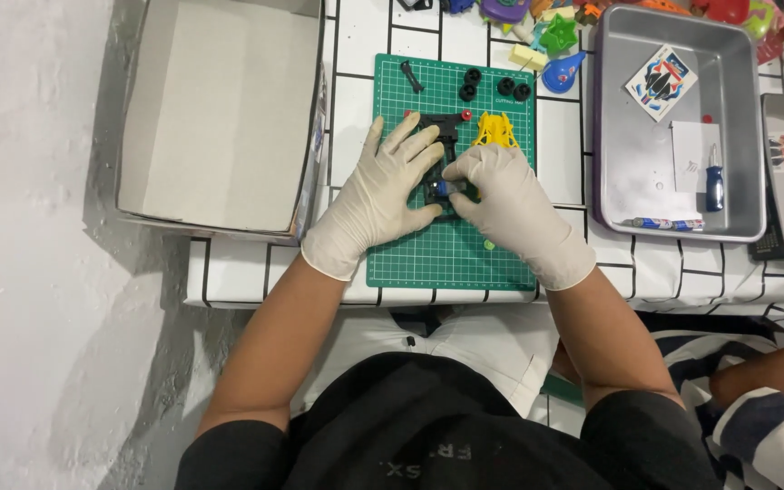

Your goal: Assembling a plastic toy car model and placing it into its packaging box.

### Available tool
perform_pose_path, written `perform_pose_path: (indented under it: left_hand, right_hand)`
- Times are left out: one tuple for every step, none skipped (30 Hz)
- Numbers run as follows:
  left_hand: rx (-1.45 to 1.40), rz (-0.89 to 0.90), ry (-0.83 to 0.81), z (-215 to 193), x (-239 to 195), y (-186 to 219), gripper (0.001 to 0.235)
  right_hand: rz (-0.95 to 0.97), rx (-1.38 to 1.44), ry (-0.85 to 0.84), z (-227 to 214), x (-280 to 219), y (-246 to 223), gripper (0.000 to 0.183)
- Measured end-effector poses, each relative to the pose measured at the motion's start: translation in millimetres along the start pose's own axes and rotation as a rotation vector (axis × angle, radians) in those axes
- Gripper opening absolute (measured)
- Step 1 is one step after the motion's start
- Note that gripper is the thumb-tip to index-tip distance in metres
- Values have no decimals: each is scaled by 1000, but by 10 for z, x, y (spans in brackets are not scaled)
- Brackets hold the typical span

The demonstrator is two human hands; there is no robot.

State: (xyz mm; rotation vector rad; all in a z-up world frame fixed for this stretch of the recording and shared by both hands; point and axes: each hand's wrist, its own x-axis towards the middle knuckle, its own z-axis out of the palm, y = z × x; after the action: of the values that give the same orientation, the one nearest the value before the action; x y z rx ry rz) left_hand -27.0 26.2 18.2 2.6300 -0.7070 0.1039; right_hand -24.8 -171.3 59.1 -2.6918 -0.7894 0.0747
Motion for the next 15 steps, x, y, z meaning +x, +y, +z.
perform_pose_path:
  left_hand:
    - [-3, -2, 0, 21, 8, -9, 77]
    - [11, -9, -9, 43, 12, -18, 77]
    - [26, -16, -18, 65, 16, -26, 76]
    - [24, -17, -18, 61, 22, -27, 76]
    - [28, -24, -34, 58, 30, -27, 75]
    - [30, -30, -52, 61, 33, -22, 73]
    - [27, -31, -52, 55, 30, -20, 73]
    - [28, -39, -62, 45, 29, -21, 72]
    - [29, -47, -72, 36, 28, -20, 71]
    - [27, -48, -73, 42, 32, -24, 71]
    - [23, -49, -80, 49, 37, -28, 72]
    - [21, -50, -87, 53, 42, -34, 73]
    - [18, -50, -88, 48, 36, -30, 73]
    - [12, -54, -81, 44, 30, -25, 72]
    - [6, -57, -73, 41, 24, -19, 71]
  right_hand:
    - [0, -1, -4, -29, 15, -26, 21]
    - [-12, -59, -19, -56, 30, -54, 19]
    - [-25, -117, -35, -83, 45, -81, 17]
    - [-25, -118, -37, -90, 54, -90, 17]
    - [-29, -157, -45, -98, 62, -99, 15]
    - [-32, -195, -55, -103, 63, -107, 13]
    - [-31, -196, -58, -80, 70, -89, 13]
    - [-43, -229, -58, -59, 81, -72, 13]
    - [-54, -261, -59, -38, 91, -54, 12]
    - [-54, -262, -62, -13, 100, -38, 12]
    - [-67, -295, -66, 11, 109, -22, 14]
    - [-80, -329, -69, 36, 120, -6, 16]
    - [-79, -329, -71, 50, 132, 1, 16]
    - [-91, -359, -80, 66, 142, 9, 14]
    - [-102, -389, -89, 81, 151, 18, 14]
